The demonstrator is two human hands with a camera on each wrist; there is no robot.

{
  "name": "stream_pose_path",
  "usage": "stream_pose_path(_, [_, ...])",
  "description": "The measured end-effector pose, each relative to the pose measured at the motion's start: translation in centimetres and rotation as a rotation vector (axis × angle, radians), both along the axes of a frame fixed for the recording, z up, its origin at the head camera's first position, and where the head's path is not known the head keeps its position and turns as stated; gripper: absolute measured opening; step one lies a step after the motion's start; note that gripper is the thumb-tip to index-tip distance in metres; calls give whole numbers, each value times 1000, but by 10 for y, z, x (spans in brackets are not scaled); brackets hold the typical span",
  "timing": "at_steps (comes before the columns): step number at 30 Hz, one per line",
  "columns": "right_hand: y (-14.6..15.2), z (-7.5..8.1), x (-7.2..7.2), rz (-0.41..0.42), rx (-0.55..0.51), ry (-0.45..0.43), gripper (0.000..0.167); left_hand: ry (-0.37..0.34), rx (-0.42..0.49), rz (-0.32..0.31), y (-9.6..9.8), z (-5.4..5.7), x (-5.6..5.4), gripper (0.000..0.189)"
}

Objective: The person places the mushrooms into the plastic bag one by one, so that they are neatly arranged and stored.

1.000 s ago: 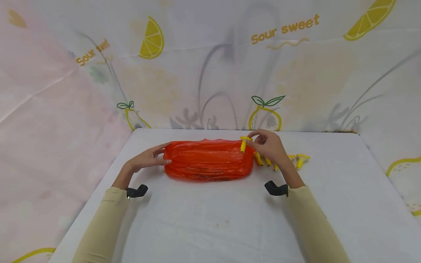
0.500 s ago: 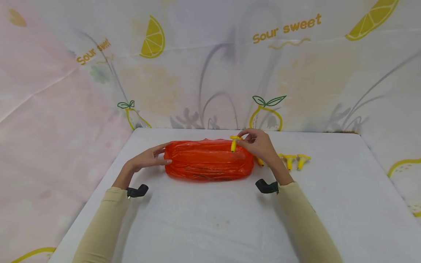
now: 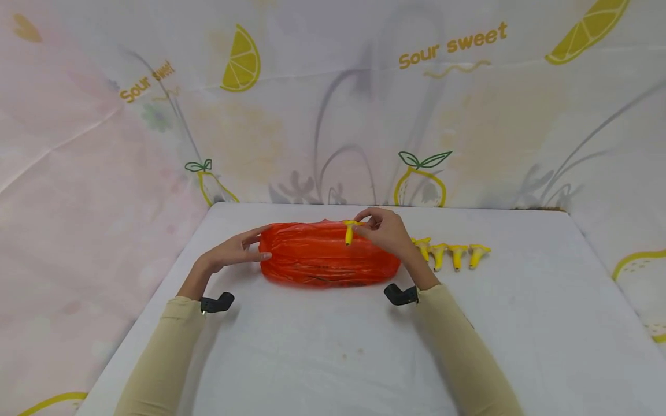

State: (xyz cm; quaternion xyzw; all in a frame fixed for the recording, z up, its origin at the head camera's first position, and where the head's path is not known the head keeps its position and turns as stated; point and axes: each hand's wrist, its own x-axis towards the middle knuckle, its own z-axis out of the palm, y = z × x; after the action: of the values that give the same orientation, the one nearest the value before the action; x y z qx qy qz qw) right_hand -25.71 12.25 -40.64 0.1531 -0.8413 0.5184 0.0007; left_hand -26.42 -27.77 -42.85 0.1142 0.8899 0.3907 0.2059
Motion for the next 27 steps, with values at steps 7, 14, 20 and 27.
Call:
stream_pose_path(7, [-15, -7, -3, 23, -7, -17, 22, -1, -1, 0, 1, 1, 1, 88])
stream_pose_path(14, [-28, -14, -5, 33, 23, -13, 24, 4, -2, -5, 1, 2, 2, 88])
stream_pose_path(20, [-43, -19, -9, 97, -25, -5, 22, -3, -5, 5, 0, 3, 2, 88])
stream_pose_path(27, [-58, -24, -9, 118, -29, -17, 23, -7, -8, 6, 1, 5, 4, 87])
